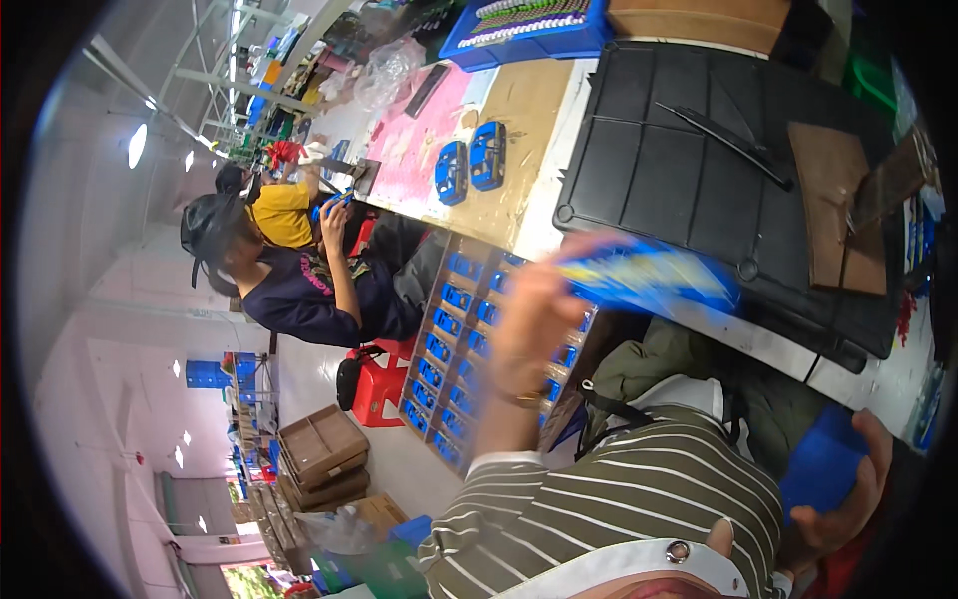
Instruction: Assembling blue plastic toy cars by attaching small parts and using a power tool.
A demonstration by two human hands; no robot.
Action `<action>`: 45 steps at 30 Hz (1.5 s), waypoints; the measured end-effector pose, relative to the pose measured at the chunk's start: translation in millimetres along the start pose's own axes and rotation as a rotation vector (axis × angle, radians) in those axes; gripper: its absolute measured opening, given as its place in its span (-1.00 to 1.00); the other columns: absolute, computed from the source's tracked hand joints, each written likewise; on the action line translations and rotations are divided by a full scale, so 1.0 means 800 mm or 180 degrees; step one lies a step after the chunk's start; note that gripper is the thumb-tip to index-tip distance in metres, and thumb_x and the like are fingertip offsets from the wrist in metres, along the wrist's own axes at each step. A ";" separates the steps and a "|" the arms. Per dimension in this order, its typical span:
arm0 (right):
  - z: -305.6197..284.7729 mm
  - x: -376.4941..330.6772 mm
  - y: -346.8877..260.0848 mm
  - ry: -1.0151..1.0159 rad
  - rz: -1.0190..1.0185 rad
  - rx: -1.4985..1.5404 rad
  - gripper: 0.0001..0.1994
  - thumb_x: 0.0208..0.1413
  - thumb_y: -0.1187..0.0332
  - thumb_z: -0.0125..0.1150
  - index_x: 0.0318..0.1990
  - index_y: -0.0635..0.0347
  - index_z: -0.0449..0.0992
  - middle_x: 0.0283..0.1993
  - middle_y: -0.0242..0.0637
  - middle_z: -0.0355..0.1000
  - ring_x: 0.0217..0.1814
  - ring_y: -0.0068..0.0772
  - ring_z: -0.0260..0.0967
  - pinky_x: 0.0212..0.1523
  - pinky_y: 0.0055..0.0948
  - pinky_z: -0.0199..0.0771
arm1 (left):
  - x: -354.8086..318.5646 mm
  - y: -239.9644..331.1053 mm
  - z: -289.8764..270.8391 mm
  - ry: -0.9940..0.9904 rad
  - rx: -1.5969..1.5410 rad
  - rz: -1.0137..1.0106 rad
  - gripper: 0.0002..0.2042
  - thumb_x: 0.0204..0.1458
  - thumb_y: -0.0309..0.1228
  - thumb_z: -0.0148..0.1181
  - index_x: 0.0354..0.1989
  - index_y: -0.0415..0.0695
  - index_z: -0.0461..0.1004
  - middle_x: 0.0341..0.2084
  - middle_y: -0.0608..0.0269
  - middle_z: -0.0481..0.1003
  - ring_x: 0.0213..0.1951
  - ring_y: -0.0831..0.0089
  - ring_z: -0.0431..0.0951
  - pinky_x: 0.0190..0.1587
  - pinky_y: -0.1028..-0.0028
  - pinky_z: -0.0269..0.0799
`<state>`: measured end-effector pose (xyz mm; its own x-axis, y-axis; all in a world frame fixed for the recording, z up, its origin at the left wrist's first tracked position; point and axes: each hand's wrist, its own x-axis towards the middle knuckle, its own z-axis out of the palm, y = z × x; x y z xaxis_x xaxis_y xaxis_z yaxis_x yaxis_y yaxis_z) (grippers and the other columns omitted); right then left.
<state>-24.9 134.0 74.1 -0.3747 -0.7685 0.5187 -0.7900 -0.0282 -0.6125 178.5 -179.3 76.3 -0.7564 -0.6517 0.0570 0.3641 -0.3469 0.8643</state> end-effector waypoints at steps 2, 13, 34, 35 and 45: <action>-0.008 -0.007 0.018 -0.0321 -0.0092 -0.0112 -0.29 0.04 -0.08 0.10 0.18 0.31 0.16 0.06 0.21 0.24 0.08 0.17 0.24 0.07 0.02 0.22 | -0.011 0.038 -0.079 0.1327 0.0589 0.1253 -0.53 0.10 -0.35 0.06 0.11 -0.41 0.22 0.05 -0.08 0.31 0.00 0.26 0.42 0.06 0.33 0.35; -0.026 0.000 0.041 0.1044 0.0989 -0.1635 -0.73 -0.09 0.42 0.18 -0.20 0.36 0.46 -0.14 -0.02 0.43 -0.05 -0.03 0.38 0.01 -0.22 0.31 | 0.118 0.067 -0.421 0.2396 0.2125 0.1618 -0.73 0.06 -0.51 0.08 -0.05 -0.29 0.37 -0.15 -0.02 0.47 -0.20 0.26 0.52 -0.18 0.29 0.53; -0.109 -0.145 0.197 0.2362 0.2487 -0.3246 -0.73 -0.01 0.28 0.24 -0.16 0.16 0.47 0.02 -0.19 0.32 0.03 -0.17 0.33 -0.03 -0.38 0.36 | 0.028 -0.035 -0.001 0.1937 0.4274 0.2975 -0.73 0.19 -0.41 -0.17 -0.22 -0.36 0.41 -0.27 0.05 0.42 -0.24 0.28 0.43 -0.10 0.39 0.36; -0.103 -0.143 0.190 0.2489 0.1895 -0.2914 -0.73 -0.02 0.39 0.25 -0.13 0.20 0.45 -0.07 -0.21 0.36 -0.09 -0.27 0.37 -0.11 -0.44 0.37 | 0.015 -0.052 0.020 0.1130 0.3079 0.2977 -0.73 0.19 -0.40 -0.19 -0.22 -0.35 0.40 -0.31 0.05 0.41 -0.28 0.28 0.43 -0.15 0.40 0.38; 0.009 -0.077 0.066 0.0080 0.1752 0.3033 -0.71 -0.05 0.44 0.30 -0.14 0.28 0.46 0.01 -0.19 0.34 0.12 -0.31 0.28 0.13 -0.33 0.26 | 0.033 -0.210 0.213 -0.3075 -0.0181 -0.0506 -0.20 -0.35 -0.31 0.51 0.12 -0.23 0.20 -0.01 -0.05 0.33 0.09 0.15 0.32 0.13 0.24 0.22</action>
<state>-39.6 175.4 5.5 -0.5789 -0.8144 0.0387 0.1825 -0.1757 -0.9674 4.8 -23.4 17.8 -0.9089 0.2292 0.3484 0.2260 -0.4314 0.8734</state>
